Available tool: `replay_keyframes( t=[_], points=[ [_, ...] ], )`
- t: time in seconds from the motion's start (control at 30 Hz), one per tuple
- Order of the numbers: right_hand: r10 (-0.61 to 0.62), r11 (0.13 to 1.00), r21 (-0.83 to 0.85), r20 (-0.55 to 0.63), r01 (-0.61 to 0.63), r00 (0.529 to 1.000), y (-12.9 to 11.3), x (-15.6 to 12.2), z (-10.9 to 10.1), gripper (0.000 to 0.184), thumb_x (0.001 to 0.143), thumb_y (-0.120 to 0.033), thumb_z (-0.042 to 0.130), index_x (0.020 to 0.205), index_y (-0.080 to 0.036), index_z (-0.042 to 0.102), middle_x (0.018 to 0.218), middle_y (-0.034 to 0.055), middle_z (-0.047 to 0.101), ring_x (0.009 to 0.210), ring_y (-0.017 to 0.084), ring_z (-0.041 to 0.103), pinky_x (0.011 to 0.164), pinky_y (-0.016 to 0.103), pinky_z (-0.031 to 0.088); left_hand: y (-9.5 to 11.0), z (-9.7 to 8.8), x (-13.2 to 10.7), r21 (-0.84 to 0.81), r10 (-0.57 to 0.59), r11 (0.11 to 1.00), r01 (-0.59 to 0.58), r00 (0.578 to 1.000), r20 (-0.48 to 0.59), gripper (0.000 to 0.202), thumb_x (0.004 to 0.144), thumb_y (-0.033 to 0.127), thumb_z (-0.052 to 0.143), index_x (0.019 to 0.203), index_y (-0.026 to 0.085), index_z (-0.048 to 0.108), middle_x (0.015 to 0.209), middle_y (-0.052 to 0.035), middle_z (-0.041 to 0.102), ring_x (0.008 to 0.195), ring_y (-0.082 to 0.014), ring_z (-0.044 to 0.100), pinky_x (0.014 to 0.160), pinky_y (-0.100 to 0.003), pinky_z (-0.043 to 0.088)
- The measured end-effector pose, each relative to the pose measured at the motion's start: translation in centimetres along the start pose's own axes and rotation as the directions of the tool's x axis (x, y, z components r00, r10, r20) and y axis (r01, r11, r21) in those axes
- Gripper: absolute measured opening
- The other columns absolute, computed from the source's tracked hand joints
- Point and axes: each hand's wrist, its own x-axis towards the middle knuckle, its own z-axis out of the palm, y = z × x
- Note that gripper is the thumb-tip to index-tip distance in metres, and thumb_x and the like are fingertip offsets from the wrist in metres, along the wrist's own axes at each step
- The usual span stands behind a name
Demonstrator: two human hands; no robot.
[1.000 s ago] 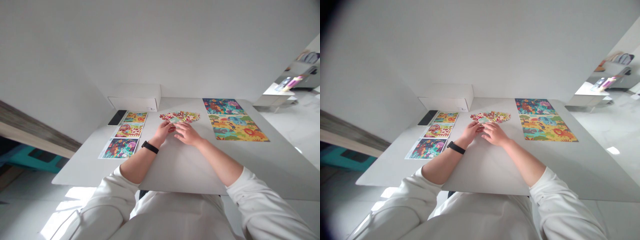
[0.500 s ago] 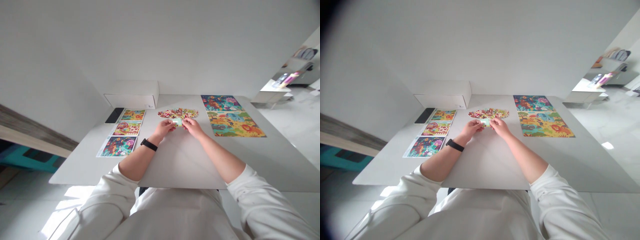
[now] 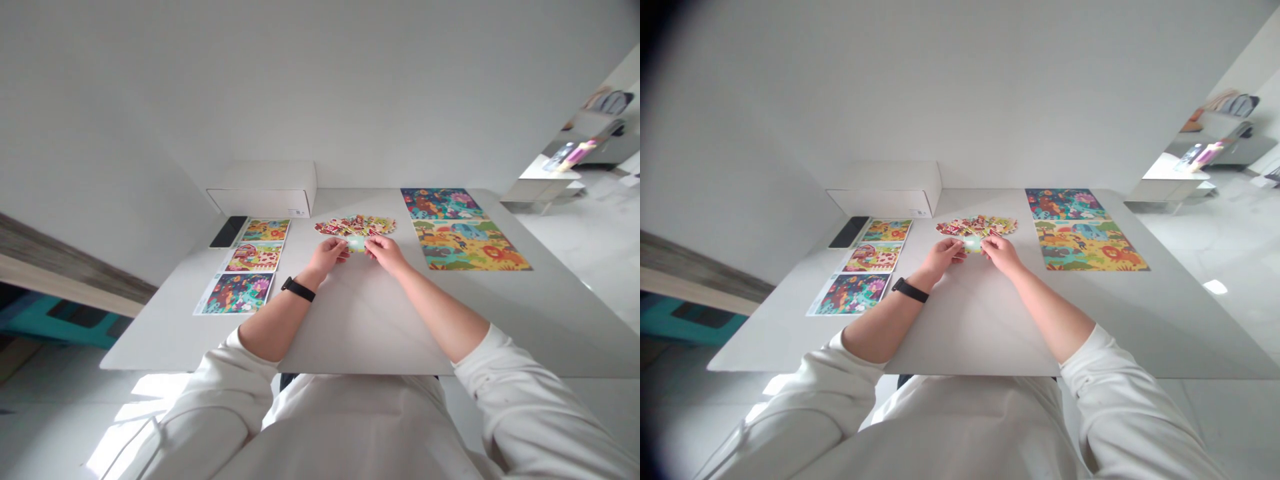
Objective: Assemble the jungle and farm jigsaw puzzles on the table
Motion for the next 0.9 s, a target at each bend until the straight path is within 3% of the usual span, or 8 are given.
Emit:
replay_keyframes(
  t=[0.37, 0.43, 0.53, 0.7, 0.8, 0.9],
  points=[
    [0.006, 0.973, -0.23, 0.026, 0.0, 1.0, -0.5, -0.1, -0.8, 0.032, 0.094, -0.054, 0.063, 0.083, -0.025, 0.07, 0.067, -0.0026, 0.071, 0.063, 0.017, 0.066, 0.066, 0.028, 0.048, 0.1, -0.1, -0.2, 0.103, 0.087, 0.991, -0.084, 0.996, -0.032, 0.031, 0.083, 0.042, 0.084, 0.086, 0.02, 0.062, 0.079, -0.0031, 0.073, 0.072, -0.0146, 0.067, 0.065, -0.024, 0.05],
    [0.0, 0.932, -0.362, 0.013, 0.005, 1.0, -0.6, -0.2, -1.0, 0.029, 0.095, -0.05, 0.064, 0.082, -0.025, 0.071, 0.068, -0.0014, 0.073, 0.066, 0.018, 0.066, 0.066, 0.028, 0.047, 0.2, -0.2, -0.1, 0.171, 0.132, 0.978, -0.119, 0.989, -0.07, 0.023, 0.084, 0.037, 0.08, 0.086, 0.02, 0.063, 0.081, -0.0034, 0.073, 0.073, -0.0152, 0.066, 0.068, -0.025, 0.05],
    [-0.031, 0.798, -0.602, 0.005, 0.028, 1.0, -0.8, -0.3, -1.4, 0.024, 0.095, -0.044, 0.067, 0.082, -0.026, 0.075, 0.076, 0.0021, 0.077, 0.074, 0.021, 0.069, 0.068, 0.03, 0.047, 0.2, -0.3, -0.3, 0.359, 0.255, 0.908, -0.214, 0.964, -0.07, 0.01, 0.084, 0.027, 0.075, 0.088, 0.021, 0.068, 0.09, -0.005, 0.075, 0.084, -0.0184, 0.068, 0.08, -0.03, 0.054],
    [-0.011, 0.615, -0.788, 0.007, 0.012, 1.0, -0.9, -0.4, -1.6, 0.025, 0.1, -0.043, 0.063, 0.095, -0.026, 0.081, 0.094, 0.0079, 0.083, 0.086, 0.026, 0.074, 0.073, 0.033, 0.05, -0.1, -0.1, -0.9, 0.549, 0.403, 0.717, -0.43, 0.898, 0.176, 0.015, 0.084, 0.023, 0.072, 0.098, 0.025, 0.078, 0.11, -0.0098, 0.077, 0.108, -0.0281, 0.07, 0.109, -0.044, 0.052],
    [-0.006, 0.585, -0.811, 0.006, 0.009, 1.0, -0.9, -0.4, -1.4, 0.028, 0.104, -0.043, 0.06, 0.1, -0.026, 0.082, 0.102, 0.0099, 0.083, 0.093, 0.028, 0.075, 0.079, 0.035, 0.053, -0.3, 0.1, -1.1, 0.537, 0.402, 0.666, -0.519, 0.855, 0.328, 0.02, 0.083, 0.024, 0.075, 0.102, 0.026, 0.081, 0.124, -0.0116, 0.076, 0.123, -0.0322, 0.067, 0.121, -0.049, 0.045],
    [0.012, 0.576, -0.817, -0.008, -0.013, 1.0, -1.1, -0.6, -1.1, 0.026, 0.104, -0.041, 0.062, 0.113, -0.024, 0.08, 0.109, 0.011, 0.083, 0.099, 0.029, 0.075, 0.084, 0.036, 0.055, -0.6, 0.3, -1.2, 0.558, 0.357, 0.641, -0.526, 0.849, 0.39, 0.022, 0.084, 0.029, 0.077, 0.105, 0.027, 0.083, 0.132, -0.0126, 0.075, 0.131, -0.0345, 0.065, 0.127, -0.051, 0.04]
  ],
)
